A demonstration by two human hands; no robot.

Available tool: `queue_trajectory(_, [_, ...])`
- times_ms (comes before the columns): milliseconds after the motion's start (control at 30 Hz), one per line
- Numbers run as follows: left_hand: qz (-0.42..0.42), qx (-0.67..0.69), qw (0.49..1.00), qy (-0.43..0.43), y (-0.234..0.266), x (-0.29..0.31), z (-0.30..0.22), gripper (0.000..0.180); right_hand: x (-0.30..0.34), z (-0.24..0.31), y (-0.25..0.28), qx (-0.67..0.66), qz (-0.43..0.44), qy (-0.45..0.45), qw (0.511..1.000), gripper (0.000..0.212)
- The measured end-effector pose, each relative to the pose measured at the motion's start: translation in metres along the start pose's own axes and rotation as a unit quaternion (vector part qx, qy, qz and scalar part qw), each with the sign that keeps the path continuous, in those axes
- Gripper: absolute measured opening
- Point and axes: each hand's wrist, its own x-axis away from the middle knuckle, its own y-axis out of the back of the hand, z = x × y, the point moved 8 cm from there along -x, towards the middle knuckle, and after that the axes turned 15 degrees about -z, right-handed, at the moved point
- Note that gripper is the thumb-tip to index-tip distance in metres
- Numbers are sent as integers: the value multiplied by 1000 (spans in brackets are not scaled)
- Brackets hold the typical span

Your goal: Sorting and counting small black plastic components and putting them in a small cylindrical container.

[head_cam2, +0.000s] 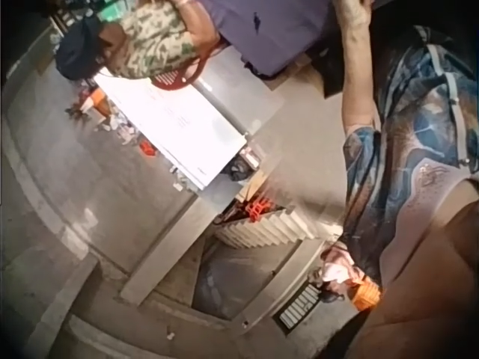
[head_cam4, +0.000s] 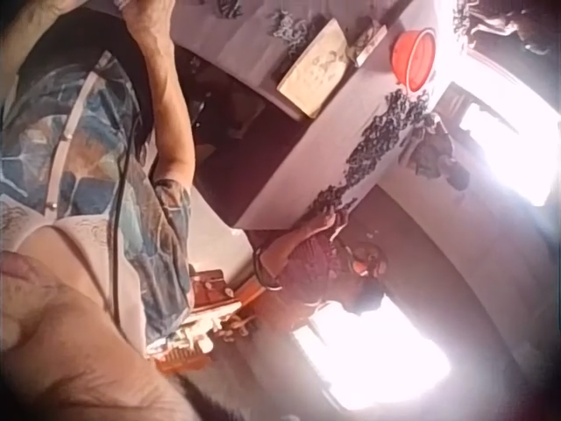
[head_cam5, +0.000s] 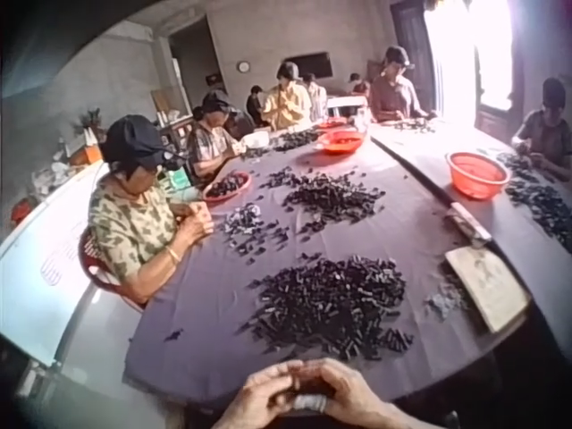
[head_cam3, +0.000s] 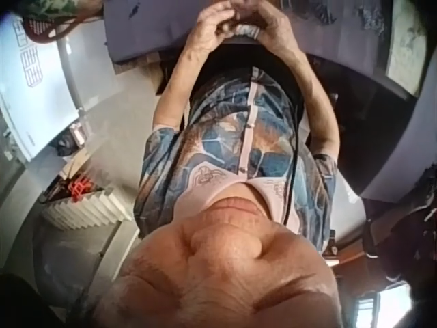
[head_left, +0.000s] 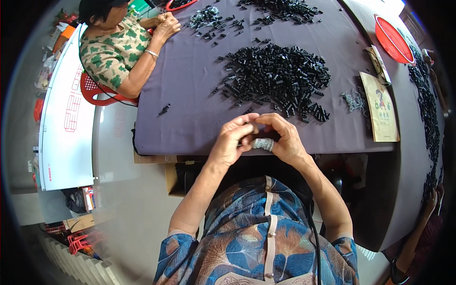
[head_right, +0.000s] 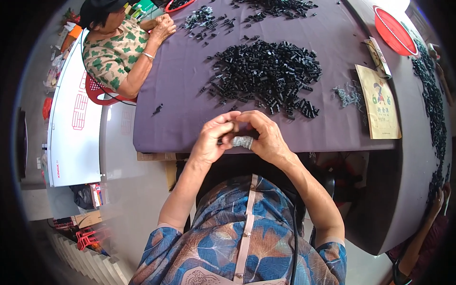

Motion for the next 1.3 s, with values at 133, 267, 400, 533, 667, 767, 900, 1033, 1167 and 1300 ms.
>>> queue_trajectory(133, [14,116,993,-16,69,23,-42,20,-1,-7,4,-16,-5,-49,999,42])
queue_trajectory(267, [-22,70,995,-67,149,65,-74,22,-4,-8,6,9,-21,-80,997,29])
queue_trajectory(400, [-230,-125,963,-67,238,100,-63,21,-5,-6,4,44,-5,-80,996,26])
queue_trajectory(533, [-341,-274,897,-62,308,102,-30,16,-5,-2,5,38,-13,-49,998,25])
queue_trajectory(667, [-445,-376,810,-74,348,90,-1,15,-2,-5,6,33,-8,-56,998,25])
queue_trajectory(767, [-395,-457,770,-206,386,90,14,17,-3,2,-3,28,3,-52,998,26])
queue_trajectory(900, [-407,-498,743,-187,365,86,7,24,-1,-3,2,41,6,-44,998,29])
queue_trajectory(1033, [-479,-528,682,-165,356,97,0,25,-2,0,7,51,7,-35,998,30])
queue_trajectory(1167, [-460,-612,601,-228,391,95,19,29,-4,5,1,23,10,-15,1000,27])
queue_trajectory(1300, [-427,-621,613,-238,394,92,31,28,-3,3,2,19,9,-21,1000,27])
